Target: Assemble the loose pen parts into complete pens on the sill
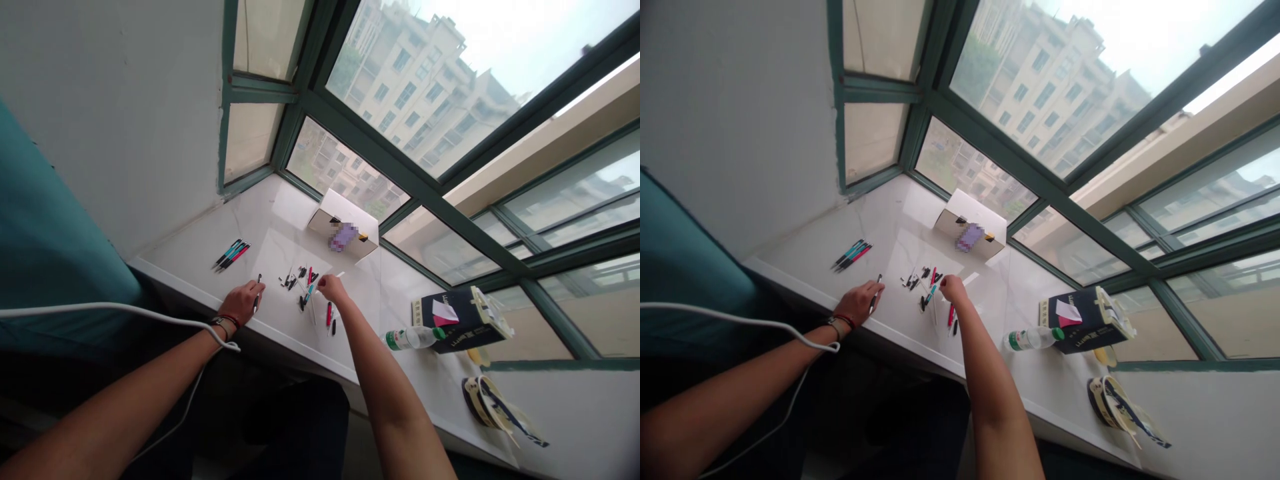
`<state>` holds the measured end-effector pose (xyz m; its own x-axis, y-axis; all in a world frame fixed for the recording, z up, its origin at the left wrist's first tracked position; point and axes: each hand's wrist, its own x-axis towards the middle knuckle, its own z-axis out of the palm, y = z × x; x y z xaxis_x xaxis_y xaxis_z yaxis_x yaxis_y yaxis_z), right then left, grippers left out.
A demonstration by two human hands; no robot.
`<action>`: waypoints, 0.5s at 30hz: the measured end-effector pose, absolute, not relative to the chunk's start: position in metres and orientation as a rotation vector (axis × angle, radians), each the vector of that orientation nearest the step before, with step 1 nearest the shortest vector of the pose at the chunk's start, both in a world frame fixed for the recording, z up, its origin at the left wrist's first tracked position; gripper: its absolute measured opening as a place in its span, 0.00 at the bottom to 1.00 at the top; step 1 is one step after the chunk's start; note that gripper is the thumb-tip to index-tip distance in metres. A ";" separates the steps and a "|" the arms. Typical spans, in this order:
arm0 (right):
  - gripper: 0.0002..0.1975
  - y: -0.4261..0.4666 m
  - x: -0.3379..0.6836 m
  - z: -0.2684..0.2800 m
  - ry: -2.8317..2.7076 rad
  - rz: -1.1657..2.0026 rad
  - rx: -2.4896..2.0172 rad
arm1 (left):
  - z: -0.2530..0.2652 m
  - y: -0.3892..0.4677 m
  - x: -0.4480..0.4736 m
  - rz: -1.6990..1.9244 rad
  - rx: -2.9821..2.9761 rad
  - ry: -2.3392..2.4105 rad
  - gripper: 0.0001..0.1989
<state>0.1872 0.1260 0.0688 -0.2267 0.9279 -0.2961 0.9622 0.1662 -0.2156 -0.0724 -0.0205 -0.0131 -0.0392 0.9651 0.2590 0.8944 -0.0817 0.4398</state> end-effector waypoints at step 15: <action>0.03 0.090 0.169 0.068 2.369 -0.619 1.692 | -0.010 -0.021 -0.073 0.737 2.138 2.025 0.16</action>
